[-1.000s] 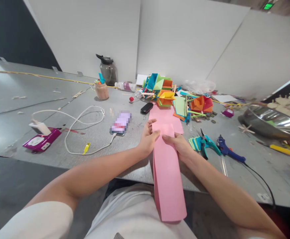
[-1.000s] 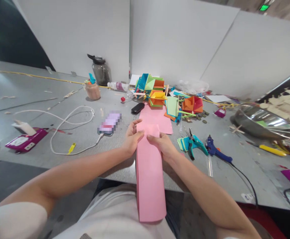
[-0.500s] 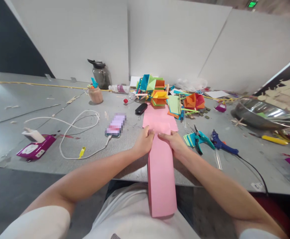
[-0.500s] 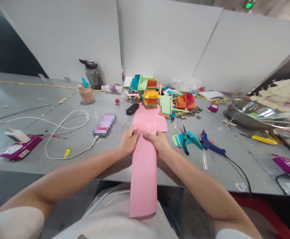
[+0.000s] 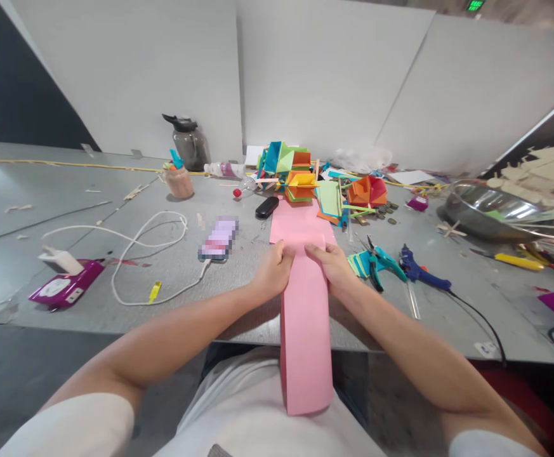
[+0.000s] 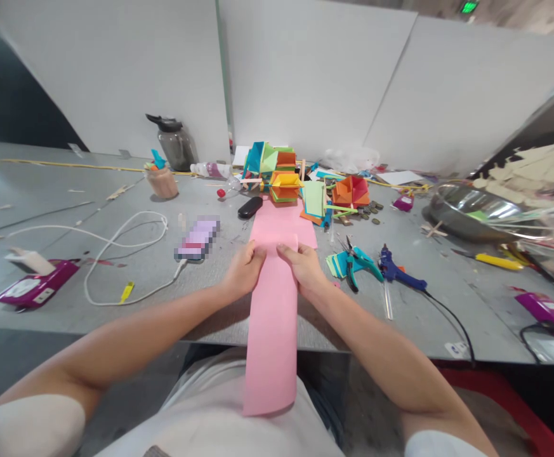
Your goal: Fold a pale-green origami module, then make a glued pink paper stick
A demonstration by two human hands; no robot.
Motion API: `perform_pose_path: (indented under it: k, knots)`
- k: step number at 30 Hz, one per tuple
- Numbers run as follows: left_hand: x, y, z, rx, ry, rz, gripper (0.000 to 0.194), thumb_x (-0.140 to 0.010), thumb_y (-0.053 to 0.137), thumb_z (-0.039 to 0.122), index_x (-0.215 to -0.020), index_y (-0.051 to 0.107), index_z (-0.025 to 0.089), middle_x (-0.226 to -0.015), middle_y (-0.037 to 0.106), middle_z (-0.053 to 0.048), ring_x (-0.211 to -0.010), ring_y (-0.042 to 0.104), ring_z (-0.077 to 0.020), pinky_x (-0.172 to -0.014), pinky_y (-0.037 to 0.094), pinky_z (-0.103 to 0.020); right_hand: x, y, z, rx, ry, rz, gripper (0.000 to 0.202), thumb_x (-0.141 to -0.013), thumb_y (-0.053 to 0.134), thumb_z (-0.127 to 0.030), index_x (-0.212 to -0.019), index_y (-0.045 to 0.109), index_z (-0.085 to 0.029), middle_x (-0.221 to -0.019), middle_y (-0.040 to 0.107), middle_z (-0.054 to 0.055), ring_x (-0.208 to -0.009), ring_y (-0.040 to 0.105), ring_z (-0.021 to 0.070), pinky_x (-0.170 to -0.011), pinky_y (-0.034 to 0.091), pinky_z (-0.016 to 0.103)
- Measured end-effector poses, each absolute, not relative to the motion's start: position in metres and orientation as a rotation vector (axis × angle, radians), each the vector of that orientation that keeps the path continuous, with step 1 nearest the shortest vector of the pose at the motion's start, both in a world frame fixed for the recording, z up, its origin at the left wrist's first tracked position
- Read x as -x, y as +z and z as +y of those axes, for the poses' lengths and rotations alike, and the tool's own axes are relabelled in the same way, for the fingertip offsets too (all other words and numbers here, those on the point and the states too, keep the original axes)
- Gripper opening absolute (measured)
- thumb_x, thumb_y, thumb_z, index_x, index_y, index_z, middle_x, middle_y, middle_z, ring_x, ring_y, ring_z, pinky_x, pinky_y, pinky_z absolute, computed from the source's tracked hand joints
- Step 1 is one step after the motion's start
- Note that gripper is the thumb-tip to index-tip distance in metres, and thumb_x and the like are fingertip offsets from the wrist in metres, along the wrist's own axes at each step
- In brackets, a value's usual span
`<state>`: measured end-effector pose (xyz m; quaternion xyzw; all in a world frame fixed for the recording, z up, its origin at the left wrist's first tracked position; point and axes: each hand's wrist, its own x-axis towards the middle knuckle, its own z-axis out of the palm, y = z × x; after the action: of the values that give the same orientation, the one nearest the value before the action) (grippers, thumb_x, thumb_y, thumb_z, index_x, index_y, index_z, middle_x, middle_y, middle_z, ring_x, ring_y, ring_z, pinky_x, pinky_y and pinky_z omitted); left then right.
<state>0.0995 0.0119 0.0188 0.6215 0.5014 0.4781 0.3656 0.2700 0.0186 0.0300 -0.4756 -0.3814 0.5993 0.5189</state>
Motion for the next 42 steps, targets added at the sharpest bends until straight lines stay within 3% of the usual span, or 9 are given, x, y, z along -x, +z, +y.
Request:
perform_pose_path:
  k: [17,23,26,30,33,37,42]
  knots:
    - [-0.096,0.018,0.019,-1.689,1.157,1.337,0.038,-0.114,0.059,0.02,-0.078,0.048,0.025,-0.075,0.062,0.001,-0.072,0.057,-0.0187,-0.07,0.036,-0.035,-0.277,0.019,0.031,1.095,1.393,-0.957,0.043,-0.065,0.104,-0.048,-0.091,0.081,-0.022,-0.082,0.083,0.002,-0.074,0.075,0.0221,-0.079,0.067,0.039]
    - [-0.091,0.013,0.028,-1.741,1.141,1.378,0.039,-0.112,0.063,0.021,-0.078,0.046,0.026,-0.073,0.058,0.001,-0.07,0.055,-0.0187,-0.068,0.033,-0.036,-0.283,0.015,0.043,1.188,1.268,-0.975,0.041,-0.074,0.099,-0.051,-0.07,0.068,-0.025,-0.063,0.067,-0.003,-0.058,0.057,0.0152,-0.059,0.052,0.031]
    - [-0.09,0.005,0.034,-1.734,1.16,1.325,0.031,-0.111,0.062,0.022,-0.082,0.052,0.025,-0.079,0.064,0.0,-0.075,0.059,-0.0199,-0.07,0.039,-0.036,-0.284,0.013,0.046,1.191,1.258,-0.984,0.043,-0.077,0.096,-0.052,-0.067,0.064,-0.025,-0.061,0.061,-0.004,-0.058,0.052,0.0142,-0.058,0.05,0.03]
    - [-0.088,-0.003,0.041,-1.719,1.193,1.242,0.02,-0.109,0.063,0.021,-0.089,0.062,0.024,-0.088,0.073,-0.003,-0.086,0.067,-0.0233,-0.083,0.051,-0.038,-0.282,0.009,0.047,1.171,1.245,-1.037,0.043,-0.081,0.093,-0.056,-0.07,0.065,-0.026,-0.064,0.063,-0.004,-0.06,0.055,0.0153,-0.067,0.056,0.033]
    - [-0.088,-0.004,0.042,-1.709,1.181,1.24,0.021,-0.11,0.059,0.02,-0.09,0.062,0.024,-0.089,0.073,-0.005,-0.09,0.068,-0.0248,-0.087,0.053,-0.039,-0.28,0.004,0.048,1.171,1.231,-1.052,0.044,-0.082,0.092,-0.061,-0.075,0.067,-0.026,-0.068,0.067,-0.002,-0.066,0.063,0.0185,-0.073,0.059,0.036]
    - [-0.09,-0.002,0.038,-1.683,1.165,1.207,0.021,-0.112,0.056,0.023,-0.092,0.064,0.023,-0.093,0.075,-0.005,-0.09,0.069,-0.0235,-0.084,0.051,-0.038,-0.278,-0.004,0.05,1.128,1.194,-1.021,0.048,-0.079,0.094,-0.067,-0.078,0.067,-0.027,-0.071,0.07,-0.002,-0.07,0.067,0.02,-0.07,0.059,0.036]
    - [-0.093,0.002,0.031,-1.658,1.129,1.233,0.031,-0.112,0.06,0.023,-0.082,0.057,0.024,-0.084,0.07,-0.004,-0.08,0.063,-0.0215,-0.077,0.046,-0.038,-0.276,-0.006,0.047,1.105,1.175,-0.998,0.051,-0.074,0.097,-0.067,-0.077,0.065,-0.027,-0.07,0.069,-0.003,-0.07,0.068,0.0198,-0.068,0.059,0.035]
